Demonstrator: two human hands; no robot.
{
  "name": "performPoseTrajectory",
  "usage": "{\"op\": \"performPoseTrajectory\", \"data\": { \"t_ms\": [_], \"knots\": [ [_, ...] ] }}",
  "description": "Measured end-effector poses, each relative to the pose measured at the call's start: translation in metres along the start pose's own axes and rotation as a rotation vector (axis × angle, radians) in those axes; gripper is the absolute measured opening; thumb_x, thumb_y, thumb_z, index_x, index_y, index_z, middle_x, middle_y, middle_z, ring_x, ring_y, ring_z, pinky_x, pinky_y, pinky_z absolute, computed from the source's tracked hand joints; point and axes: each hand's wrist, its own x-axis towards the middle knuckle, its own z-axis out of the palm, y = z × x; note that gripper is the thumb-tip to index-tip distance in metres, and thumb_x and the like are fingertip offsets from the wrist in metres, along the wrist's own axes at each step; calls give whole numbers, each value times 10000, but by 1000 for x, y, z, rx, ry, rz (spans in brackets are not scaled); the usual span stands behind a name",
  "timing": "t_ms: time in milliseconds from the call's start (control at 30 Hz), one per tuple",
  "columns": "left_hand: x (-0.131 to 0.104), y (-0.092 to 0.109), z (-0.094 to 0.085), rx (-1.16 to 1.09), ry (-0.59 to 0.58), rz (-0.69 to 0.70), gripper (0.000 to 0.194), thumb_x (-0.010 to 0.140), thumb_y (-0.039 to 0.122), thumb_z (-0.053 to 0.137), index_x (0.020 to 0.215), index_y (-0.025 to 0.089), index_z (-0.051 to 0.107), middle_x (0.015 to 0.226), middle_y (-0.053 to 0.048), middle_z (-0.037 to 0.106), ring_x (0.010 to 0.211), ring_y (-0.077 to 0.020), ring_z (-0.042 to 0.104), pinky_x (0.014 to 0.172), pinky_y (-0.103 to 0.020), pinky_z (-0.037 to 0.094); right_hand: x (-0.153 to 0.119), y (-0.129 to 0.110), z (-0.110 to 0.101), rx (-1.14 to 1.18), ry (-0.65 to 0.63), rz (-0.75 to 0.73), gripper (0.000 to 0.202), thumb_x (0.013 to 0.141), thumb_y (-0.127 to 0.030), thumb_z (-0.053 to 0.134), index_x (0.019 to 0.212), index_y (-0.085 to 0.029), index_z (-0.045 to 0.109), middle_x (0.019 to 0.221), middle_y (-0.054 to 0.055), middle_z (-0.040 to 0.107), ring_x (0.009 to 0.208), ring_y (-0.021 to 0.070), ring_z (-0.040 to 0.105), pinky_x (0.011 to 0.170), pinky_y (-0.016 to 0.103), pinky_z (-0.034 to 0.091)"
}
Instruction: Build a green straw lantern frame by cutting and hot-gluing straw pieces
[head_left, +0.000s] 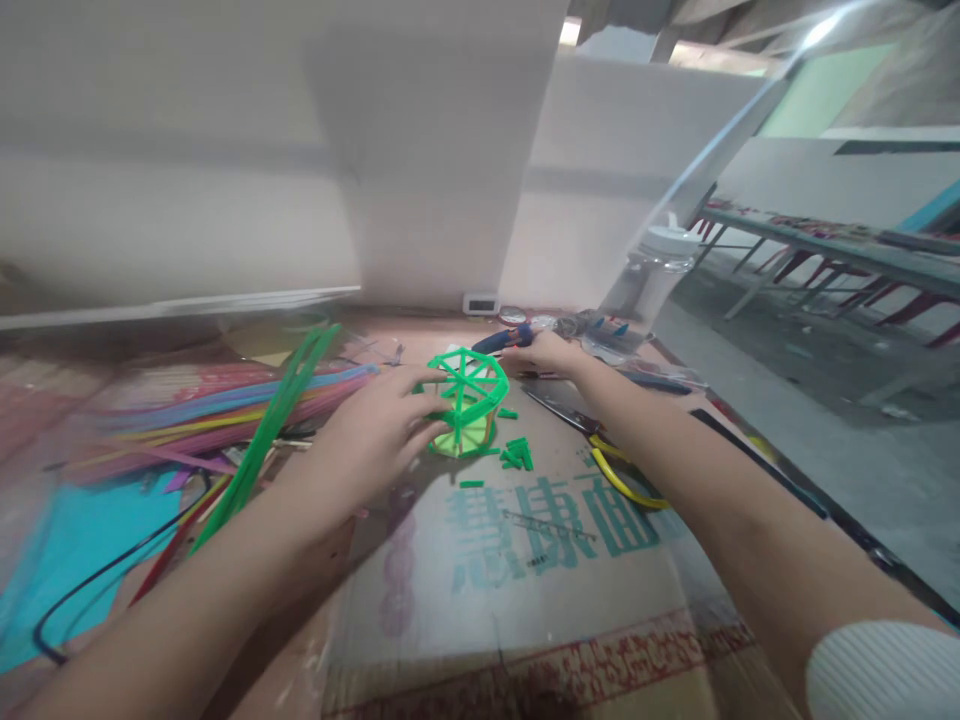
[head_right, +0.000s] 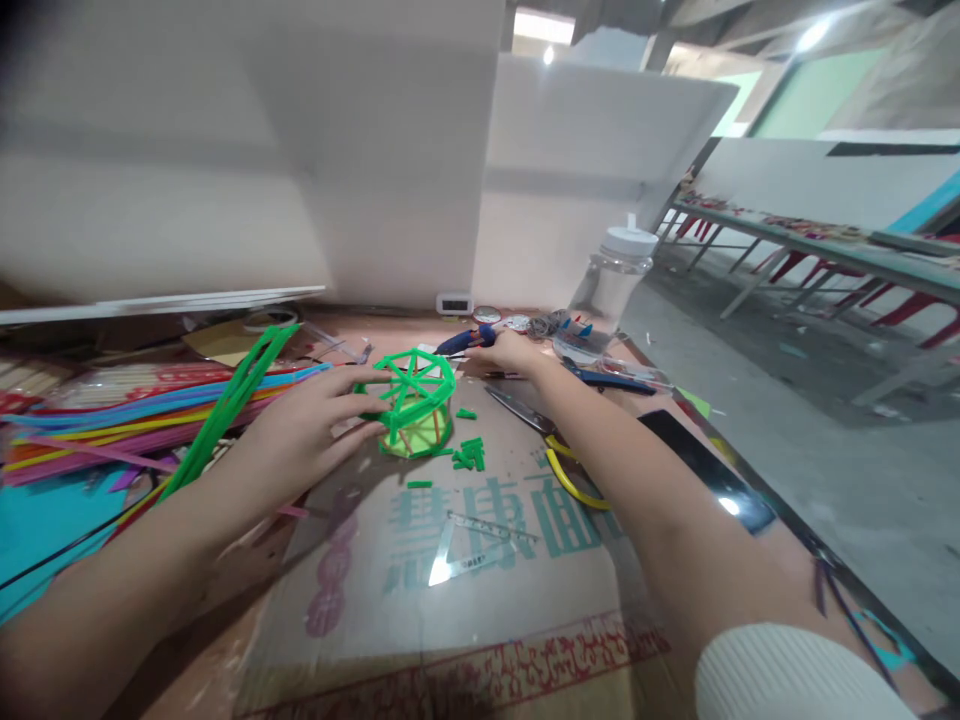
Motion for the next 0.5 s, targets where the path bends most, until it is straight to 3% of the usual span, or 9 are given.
{"op": "performPoseTrajectory", "data": {
  "t_ms": [167, 233, 300, 367, 400, 500],
  "knots": [
    [0, -1, -2, 3, -7, 2, 164, 988, 209, 601, 1039, 172, 753, 1304, -126, 686, 1206, -297, 653, 997, -486, 568, -10, 2, -7, -94, 8, -2, 463, 790, -376, 852, 1164, -133, 729, 1086, 121, 794, 991, 263, 719, 910, 352, 537],
    [-1, -1, -2, 7, -10, 12, 154, 987, 212, 610, 1037, 180, 752, 1298, -119, 691, 1201, -287, 655, 998, -475, 566, -27, 3, -19, -144, 80, 13, 548, 822, -364, 819, 1279, -105, 663, 1220, 189, 747, 1075, 302, 703, 955, 399, 519],
    [0, -2, -3, 5, -8, 32, 142, 985, 227, 625, 1021, 184, 755, 1271, -115, 706, 1185, -277, 663, 994, -457, 566, -52, 5, -31, -201, 204, 34, 495, 895, -368, 726, 1291, -85, 636, 1299, 241, 691, 1141, 337, 674, 981, 443, 499],
    [1, -3, -5, 7, -17, 30, 130, 976, 246, 649, 1012, 188, 760, 1266, -112, 711, 1181, -276, 666, 998, -449, 563, -82, 3, -37, -294, 381, -1, 343, 932, -392, 668, 1147, -126, 687, 1150, 187, 741, 1028, 315, 693, 906, 429, 519],
    [1, -3, -6, 15, -24, 20, 125, 969, 245, 660, 1010, 185, 762, 1272, -116, 710, 1191, -284, 663, 1012, -460, 555, -97, 0, -36, -313, 411, -36, 283, 932, -396, 665, 1063, -149, 701, 1056, 154, 754, 965, 299, 695, 867, 416, 524],
    [3, -3, -10, 6, -29, 13, 118, 953, 235, 684, 1026, 183, 761, 1274, -114, 714, 1208, -292, 656, 1033, -476, 541, -135, -18, -20, -280, 273, -192, 176, 940, -350, 649, 888, -193, 711, 885, 84, 743, 824, 243, 678, 779, 370, 523]
  ]
}}
